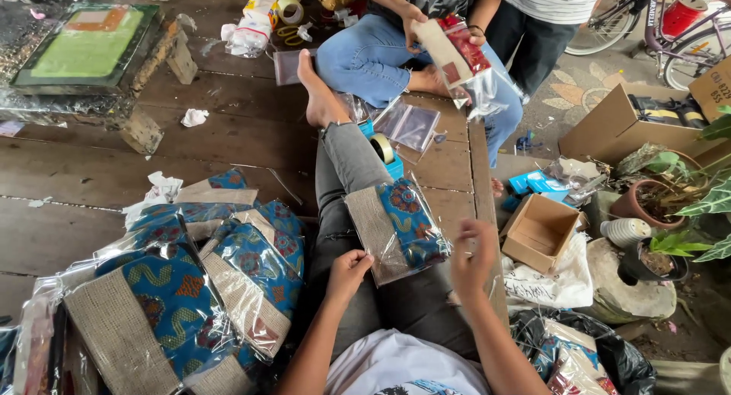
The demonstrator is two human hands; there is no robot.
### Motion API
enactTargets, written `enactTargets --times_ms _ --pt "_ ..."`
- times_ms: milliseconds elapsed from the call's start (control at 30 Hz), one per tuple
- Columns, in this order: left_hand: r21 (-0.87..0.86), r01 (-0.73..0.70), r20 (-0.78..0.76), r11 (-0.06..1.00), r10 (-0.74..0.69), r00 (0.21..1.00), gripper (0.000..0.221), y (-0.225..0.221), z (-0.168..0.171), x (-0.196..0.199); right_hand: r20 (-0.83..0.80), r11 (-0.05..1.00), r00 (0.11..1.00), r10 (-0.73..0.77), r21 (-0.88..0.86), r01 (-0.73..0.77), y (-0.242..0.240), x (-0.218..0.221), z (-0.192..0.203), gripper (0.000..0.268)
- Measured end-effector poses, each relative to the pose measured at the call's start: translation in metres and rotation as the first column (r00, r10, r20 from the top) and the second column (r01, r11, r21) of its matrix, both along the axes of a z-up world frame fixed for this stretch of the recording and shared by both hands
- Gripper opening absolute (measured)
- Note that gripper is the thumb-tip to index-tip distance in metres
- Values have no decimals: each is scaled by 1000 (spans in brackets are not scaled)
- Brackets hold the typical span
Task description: The person is packaging small fabric pouches into individual clear plastic bags.
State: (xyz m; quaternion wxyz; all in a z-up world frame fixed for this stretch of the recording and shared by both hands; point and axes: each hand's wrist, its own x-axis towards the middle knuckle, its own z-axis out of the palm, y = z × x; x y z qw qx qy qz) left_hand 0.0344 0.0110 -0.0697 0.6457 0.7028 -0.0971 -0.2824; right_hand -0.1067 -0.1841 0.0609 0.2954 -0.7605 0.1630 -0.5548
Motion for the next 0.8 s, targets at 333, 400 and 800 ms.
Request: enactTargets --times_ms 333,400,800 --pt "97 19 107 995 -29 994 18 -3 -2 5 -545 815 808 223 -350 -461 38 29 -37 9" --pt "79 21 83 997 -28 996 17 -3 -11 3 -511 874 846 154 -329 -358 19 27 -46 7" --pt "68 5 78 998 -10 997 19 -2 -9 0 -493 995 866 78 98 -34 -17 -10 -36 20"
